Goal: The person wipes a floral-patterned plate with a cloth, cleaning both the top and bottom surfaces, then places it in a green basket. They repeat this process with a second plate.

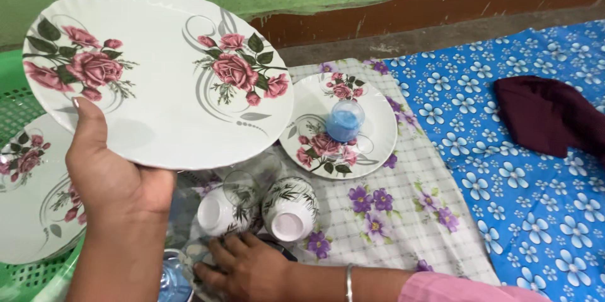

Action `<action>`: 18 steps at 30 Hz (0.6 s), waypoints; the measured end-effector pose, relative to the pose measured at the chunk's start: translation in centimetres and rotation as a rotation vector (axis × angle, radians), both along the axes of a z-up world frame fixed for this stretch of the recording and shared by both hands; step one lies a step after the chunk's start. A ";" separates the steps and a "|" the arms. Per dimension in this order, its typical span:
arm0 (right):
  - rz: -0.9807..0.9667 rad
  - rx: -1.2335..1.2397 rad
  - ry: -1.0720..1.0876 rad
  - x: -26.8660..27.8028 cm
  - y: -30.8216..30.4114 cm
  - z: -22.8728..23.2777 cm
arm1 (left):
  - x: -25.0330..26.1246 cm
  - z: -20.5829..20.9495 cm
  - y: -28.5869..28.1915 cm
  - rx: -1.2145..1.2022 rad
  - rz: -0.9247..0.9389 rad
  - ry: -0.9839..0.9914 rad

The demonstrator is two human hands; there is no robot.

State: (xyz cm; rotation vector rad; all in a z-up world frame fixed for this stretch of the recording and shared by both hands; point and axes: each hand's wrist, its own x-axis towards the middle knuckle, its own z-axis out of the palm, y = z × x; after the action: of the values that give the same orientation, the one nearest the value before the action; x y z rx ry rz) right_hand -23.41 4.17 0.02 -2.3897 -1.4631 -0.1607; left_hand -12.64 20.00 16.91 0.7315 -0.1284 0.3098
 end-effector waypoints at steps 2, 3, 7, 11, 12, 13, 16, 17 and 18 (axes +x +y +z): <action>0.009 -0.083 -0.005 -0.4 0.7 -1.4 | -0.4 -0.1 0.2 -0.026 -0.001 0.013; 0.008 -0.102 0.023 -0.4 0.8 -1.8 | -0.6 -0.1 0.2 -0.056 -0.004 0.012; -0.004 -0.162 0.275 0.1 1.6 -2.7 | -1.2 -0.1 -0.3 0.018 -0.004 0.017; -0.056 -0.029 0.225 0.0 2.4 -2.7 | -1.6 -0.1 -0.7 0.022 -0.014 0.015; -0.057 -0.050 0.300 0.0 2.4 -2.3 | -1.6 -0.1 -0.6 0.019 -0.025 0.006; -0.057 -0.071 0.372 0.4 2.3 -1.7 | -1.6 -0.1 -0.5 0.016 -0.035 -0.005; -0.069 -0.077 0.489 0.9 1.2 1.7 | -1.9 -0.2 0.2 -0.025 -0.026 0.001; -0.076 -0.071 0.518 0.8 0.6 3.4 | -1.8 -0.4 0.4 0.003 -0.019 -0.023; -0.053 -0.093 0.554 1.1 0.0 5.2 | -1.7 -0.5 0.7 0.030 -0.012 -0.046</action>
State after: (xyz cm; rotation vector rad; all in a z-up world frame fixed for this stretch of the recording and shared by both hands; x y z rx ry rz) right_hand -22.36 4.19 5.25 -2.2821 -1.1614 0.5264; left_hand -14.34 20.73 16.42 0.7533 -0.1808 0.3139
